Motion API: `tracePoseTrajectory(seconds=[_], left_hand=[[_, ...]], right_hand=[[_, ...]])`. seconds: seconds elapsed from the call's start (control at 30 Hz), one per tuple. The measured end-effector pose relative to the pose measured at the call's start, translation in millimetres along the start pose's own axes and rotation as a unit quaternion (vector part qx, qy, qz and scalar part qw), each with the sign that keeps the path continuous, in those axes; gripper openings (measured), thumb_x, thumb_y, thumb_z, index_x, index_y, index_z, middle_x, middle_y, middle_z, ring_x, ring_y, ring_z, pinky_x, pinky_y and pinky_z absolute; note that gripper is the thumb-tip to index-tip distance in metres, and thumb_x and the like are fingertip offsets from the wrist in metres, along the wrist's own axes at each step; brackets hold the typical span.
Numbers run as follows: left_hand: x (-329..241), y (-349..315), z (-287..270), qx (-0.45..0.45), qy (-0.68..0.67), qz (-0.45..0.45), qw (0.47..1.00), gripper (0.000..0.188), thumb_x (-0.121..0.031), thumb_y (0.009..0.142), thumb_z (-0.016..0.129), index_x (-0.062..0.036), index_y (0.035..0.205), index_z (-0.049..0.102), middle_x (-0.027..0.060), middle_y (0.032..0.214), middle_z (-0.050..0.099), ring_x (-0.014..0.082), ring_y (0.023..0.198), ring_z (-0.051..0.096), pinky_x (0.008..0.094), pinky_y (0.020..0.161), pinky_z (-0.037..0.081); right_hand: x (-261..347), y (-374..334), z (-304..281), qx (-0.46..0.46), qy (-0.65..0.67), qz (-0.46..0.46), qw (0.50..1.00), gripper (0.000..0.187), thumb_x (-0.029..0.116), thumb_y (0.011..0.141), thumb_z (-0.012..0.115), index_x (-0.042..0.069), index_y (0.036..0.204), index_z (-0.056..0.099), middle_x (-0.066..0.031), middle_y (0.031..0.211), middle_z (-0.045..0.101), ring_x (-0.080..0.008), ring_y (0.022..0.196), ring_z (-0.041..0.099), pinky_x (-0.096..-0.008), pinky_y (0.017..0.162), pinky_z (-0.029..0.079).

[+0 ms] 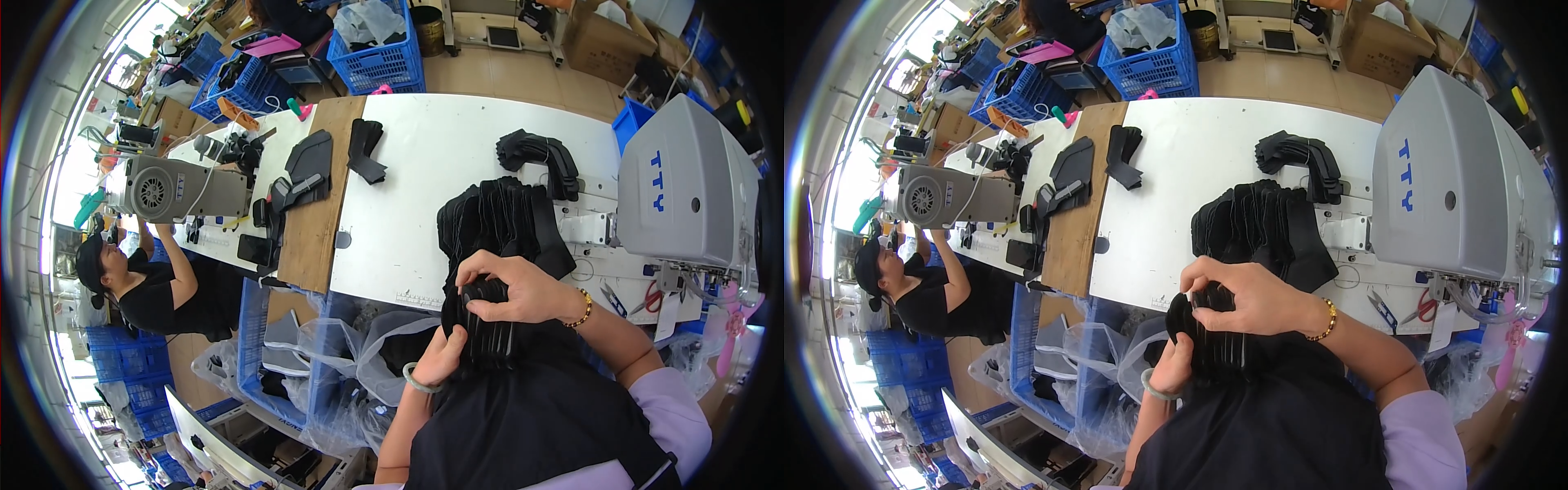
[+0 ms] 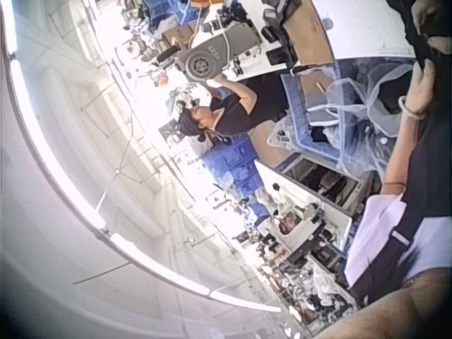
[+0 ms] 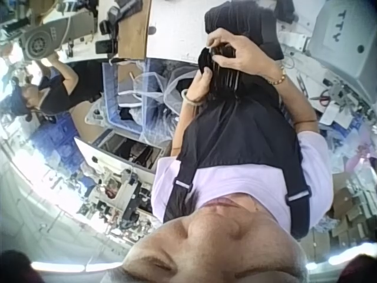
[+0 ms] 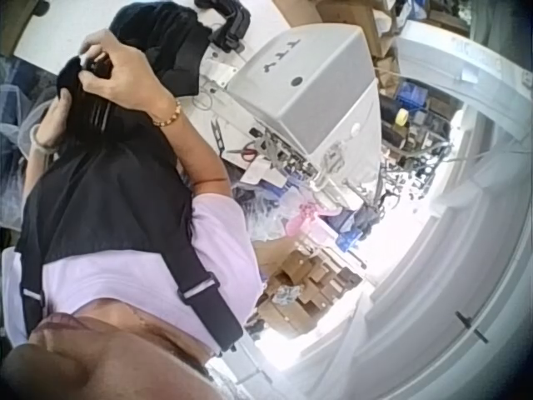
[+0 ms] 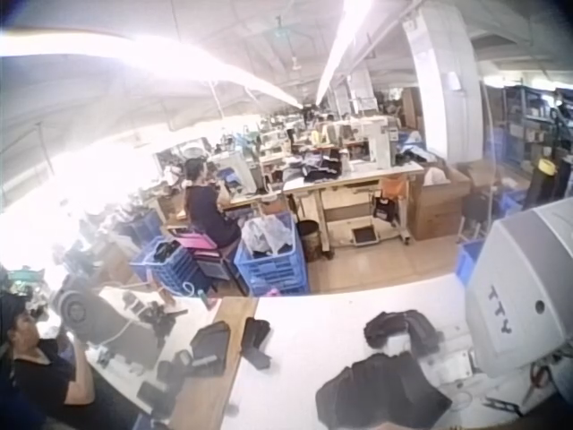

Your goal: Counting stacks of black shoe components, placing them into a plastic bag, and organizing them in a manufacturing setting.

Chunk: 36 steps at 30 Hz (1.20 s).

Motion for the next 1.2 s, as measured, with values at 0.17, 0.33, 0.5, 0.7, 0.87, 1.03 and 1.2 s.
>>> tracePoseTrajectory(seconds=[0.17,0.33,0.5,0.7,0.87,1.03,1.2], left_hand=[[2.2,1.8,-2.1,0.024,-0.014,0.004,1.000,0.057,-0.045,0.094,0.035,0.0016,0.127,0.036,0.0041,0.113,0.050,0.0100,0.100,0.047,0.0268,0.086,0.040],[-4.4,3.4,6.3,-0.017,-0.035,0.015,0.999,0.056,-0.041,0.097,0.024,0.0014,0.133,0.030,0.0101,0.126,0.045,0.0150,0.114,0.045,0.0275,0.096,0.036],[-8.2,5.4,12.2,-0.071,-0.128,-0.040,0.988,0.054,-0.041,0.097,0.026,0.0001,0.132,0.033,0.0112,0.124,0.048,0.0166,0.112,0.048,0.0277,0.094,0.039],[-2.7,10.5,7.6,-0.125,-0.164,-0.081,0.975,0.036,-0.023,0.090,0.041,0.0011,0.116,0.049,0.0100,0.107,0.058,0.0170,0.093,0.058,0.0273,0.078,0.048],[-3.5,18.7,18.9,-0.172,-0.156,-0.039,0.972,0.026,-0.009,0.085,0.040,0.0019,0.104,0.053,0.0048,0.094,0.057,0.0117,0.086,0.055,0.0247,0.076,0.044],[-8.4,23.4,17.7,-0.215,-0.156,-0.054,0.962,0.023,-0.010,0.086,0.040,0.0002,0.100,0.055,0.0038,0.088,0.057,0.0112,0.076,0.056,0.0248,0.069,0.045],[-20.1,33.8,-11.5,-0.216,-0.217,-0.079,0.949,0.027,-0.007,0.079,0.041,0.0018,0.100,0.054,0.0070,0.082,0.058,0.0149,0.075,0.058,0.0260,0.067,0.047]], right_hand=[[2.7,2.0,-2.6,0.067,-0.020,-0.014,0.997,0.029,0.013,0.078,0.059,0.009,0.107,0.057,-0.0041,0.101,0.061,-0.0152,0.090,0.058,-0.0269,0.082,0.046],[0.0,0.9,-3.0,0.068,-0.009,-0.014,0.998,0.030,0.012,0.078,0.058,0.009,0.108,0.058,-0.0035,0.102,0.062,-0.0144,0.090,0.058,-0.0273,0.082,0.046],[-4.7,-1.5,-4.0,0.065,0.012,-0.013,0.998,0.031,0.011,0.078,0.059,0.008,0.108,0.059,-0.0037,0.100,0.062,-0.0131,0.090,0.058,-0.0269,0.084,0.045],[-16.3,-4.1,-6.1,0.069,0.065,0.032,0.995,0.022,0.010,0.078,0.061,0.004,0.098,0.054,-0.0048,0.096,0.062,-0.0130,0.090,0.057,-0.0278,0.084,0.044],[-16.2,-6.9,-3.1,0.099,0.160,0.067,0.980,0.026,0.013,0.077,0.067,0.008,0.086,0.043,-0.0071,0.093,0.063,-0.0143,0.090,0.059,-0.0307,0.086,0.040],[-15.4,-0.5,1.5,0.035,0.136,0.072,0.987,0.022,0.014,0.079,0.067,0.005,0.092,0.052,-0.0032,0.089,0.062,-0.0090,0.086,0.056,-0.0241,0.081,0.042],[-30.0,40.1,-0.1,0.076,0.147,0.139,0.976,0.016,0.013,0.080,0.065,0.002,0.090,0.062,-0.0025,0.085,0.062,-0.0070,0.081,0.055,-0.0211,0.074,0.044]])
Point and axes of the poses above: each hand's wrist, its own y-axis towards the middle knuckle, its own z-axis out of the palm, x = y × z, the point moved 3 cm from there along y, towards the middle knuckle
